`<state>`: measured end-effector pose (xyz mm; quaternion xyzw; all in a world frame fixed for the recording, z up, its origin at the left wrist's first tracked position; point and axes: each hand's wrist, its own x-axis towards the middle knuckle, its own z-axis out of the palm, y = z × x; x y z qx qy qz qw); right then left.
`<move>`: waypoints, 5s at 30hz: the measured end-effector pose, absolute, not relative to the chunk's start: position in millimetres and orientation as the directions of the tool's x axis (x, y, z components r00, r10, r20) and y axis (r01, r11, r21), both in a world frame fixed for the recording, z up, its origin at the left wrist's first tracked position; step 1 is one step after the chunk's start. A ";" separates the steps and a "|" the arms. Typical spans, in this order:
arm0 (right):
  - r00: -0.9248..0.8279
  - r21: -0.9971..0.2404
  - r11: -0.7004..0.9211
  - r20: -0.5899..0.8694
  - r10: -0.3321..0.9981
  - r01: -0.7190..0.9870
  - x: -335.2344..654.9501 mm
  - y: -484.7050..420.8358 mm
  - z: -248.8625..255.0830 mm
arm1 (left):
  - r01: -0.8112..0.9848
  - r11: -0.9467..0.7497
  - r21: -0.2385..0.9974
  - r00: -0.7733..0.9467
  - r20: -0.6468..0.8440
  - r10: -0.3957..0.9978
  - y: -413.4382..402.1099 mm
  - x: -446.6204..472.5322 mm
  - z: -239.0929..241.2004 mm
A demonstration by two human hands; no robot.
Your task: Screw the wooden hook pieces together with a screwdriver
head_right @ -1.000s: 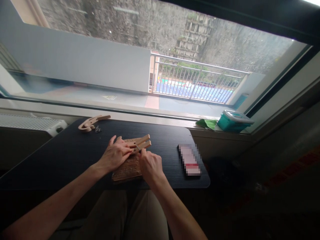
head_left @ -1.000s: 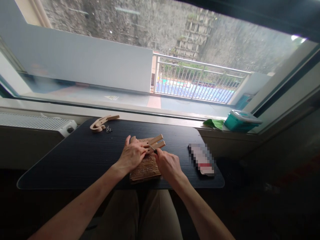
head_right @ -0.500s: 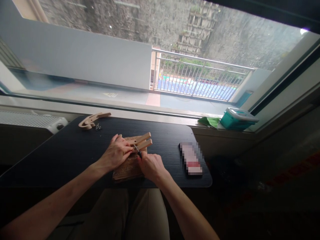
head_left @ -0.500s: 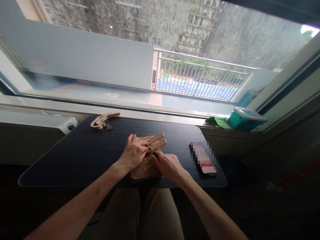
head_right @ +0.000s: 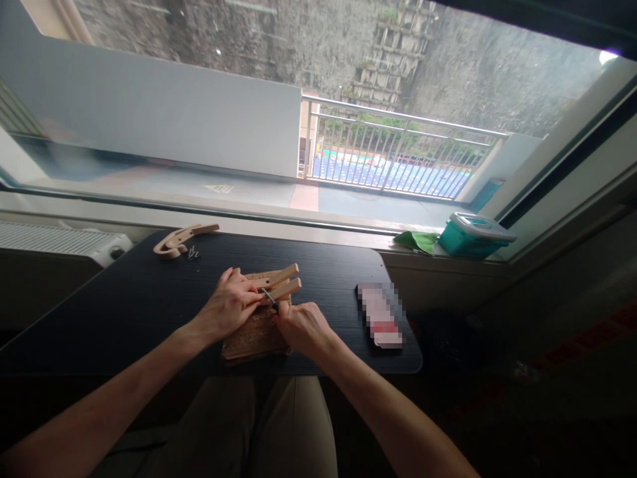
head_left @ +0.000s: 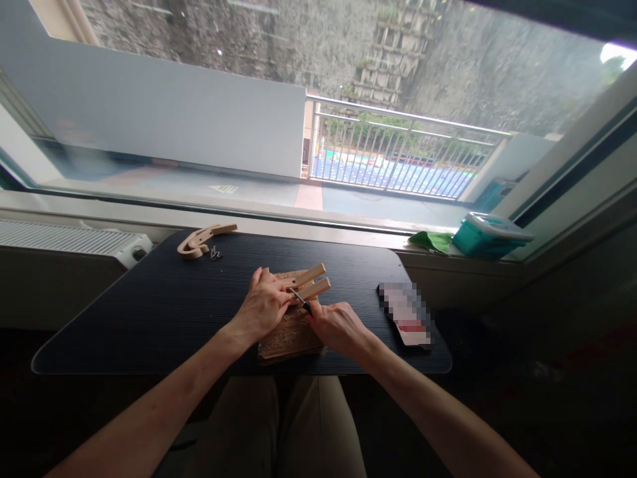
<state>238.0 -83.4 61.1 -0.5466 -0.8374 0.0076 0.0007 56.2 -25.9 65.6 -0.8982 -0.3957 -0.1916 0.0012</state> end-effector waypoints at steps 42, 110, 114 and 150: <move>-0.297 -0.377 0.324 0.129 0.946 0.868 219.2 -39.2 144.4 | 0.747 -0.657 0.103 0.595 0.339 0.729 -32.6 56.4 69.6; -0.446 -0.312 0.499 0.227 0.866 0.809 224.6 -24.9 145.8 | 0.827 -0.552 0.108 0.518 0.238 0.822 -35.9 62.7 75.7; -0.440 -0.314 0.489 0.218 0.871 0.814 226.7 -23.3 147.2 | 0.824 -0.557 0.108 0.521 0.242 0.818 -35.2 62.2 74.8; -0.453 -0.159 0.475 0.157 0.878 0.866 222.7 -35.5 165.4 | 0.816 -0.567 0.114 0.527 0.256 0.810 -32.3 61.0 71.2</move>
